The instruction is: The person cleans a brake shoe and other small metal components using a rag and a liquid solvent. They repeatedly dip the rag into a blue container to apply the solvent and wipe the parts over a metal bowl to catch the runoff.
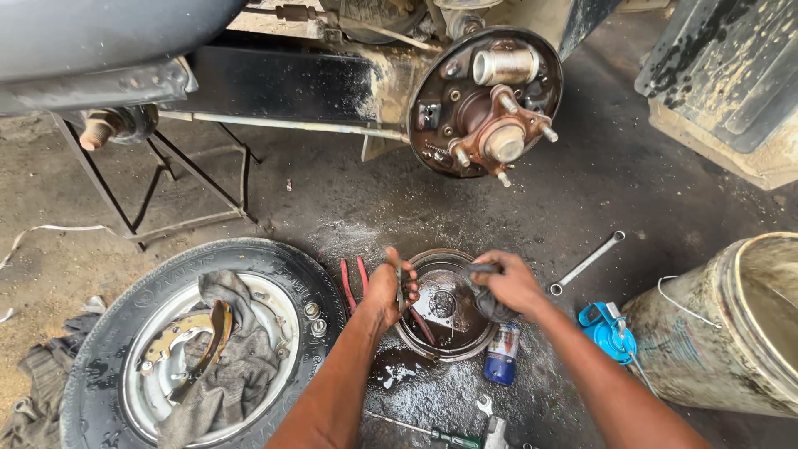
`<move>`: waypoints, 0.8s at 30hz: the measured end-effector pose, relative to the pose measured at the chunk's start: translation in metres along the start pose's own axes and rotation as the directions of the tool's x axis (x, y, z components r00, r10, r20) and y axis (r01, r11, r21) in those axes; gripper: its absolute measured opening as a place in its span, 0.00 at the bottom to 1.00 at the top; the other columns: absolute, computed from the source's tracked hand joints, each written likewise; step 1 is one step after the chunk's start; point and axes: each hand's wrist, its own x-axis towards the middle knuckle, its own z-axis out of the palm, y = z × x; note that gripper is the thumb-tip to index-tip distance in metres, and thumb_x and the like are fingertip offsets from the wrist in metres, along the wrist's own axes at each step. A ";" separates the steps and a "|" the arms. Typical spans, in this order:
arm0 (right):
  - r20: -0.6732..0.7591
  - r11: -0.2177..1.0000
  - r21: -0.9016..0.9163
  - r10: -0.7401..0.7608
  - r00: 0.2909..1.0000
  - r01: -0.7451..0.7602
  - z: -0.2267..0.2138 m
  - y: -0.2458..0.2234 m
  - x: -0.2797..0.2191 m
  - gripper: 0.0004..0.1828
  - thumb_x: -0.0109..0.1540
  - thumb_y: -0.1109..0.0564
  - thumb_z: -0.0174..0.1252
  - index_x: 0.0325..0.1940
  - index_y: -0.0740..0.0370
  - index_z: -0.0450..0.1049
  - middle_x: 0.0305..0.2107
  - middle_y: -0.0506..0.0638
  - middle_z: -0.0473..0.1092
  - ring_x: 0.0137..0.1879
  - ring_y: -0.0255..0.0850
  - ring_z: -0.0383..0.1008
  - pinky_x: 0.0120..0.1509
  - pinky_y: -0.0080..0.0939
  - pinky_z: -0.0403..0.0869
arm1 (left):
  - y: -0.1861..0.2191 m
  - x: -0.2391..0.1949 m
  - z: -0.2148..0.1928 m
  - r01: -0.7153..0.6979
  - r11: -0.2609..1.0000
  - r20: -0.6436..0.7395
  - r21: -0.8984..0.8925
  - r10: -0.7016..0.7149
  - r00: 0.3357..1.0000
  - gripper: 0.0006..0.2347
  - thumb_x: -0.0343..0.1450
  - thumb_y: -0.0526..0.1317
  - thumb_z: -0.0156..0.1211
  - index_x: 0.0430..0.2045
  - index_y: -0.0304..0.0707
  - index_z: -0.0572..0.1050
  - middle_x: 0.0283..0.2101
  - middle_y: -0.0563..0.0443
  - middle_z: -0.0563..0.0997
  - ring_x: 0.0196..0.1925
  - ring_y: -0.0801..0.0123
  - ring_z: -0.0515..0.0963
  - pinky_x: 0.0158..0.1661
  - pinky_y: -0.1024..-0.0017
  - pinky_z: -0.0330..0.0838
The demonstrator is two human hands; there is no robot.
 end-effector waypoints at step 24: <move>0.243 0.774 -0.633 0.209 0.947 -0.008 -0.032 0.110 -0.046 0.31 0.53 0.38 0.75 0.54 0.52 0.77 0.40 0.53 0.76 0.41 0.42 0.75 0.44 0.44 0.73 | -0.036 -0.075 0.024 0.091 0.985 0.153 -0.149 -0.068 0.986 0.17 0.78 0.46 0.40 0.53 0.33 0.70 0.49 0.39 0.80 0.54 0.52 0.81 0.53 0.53 0.80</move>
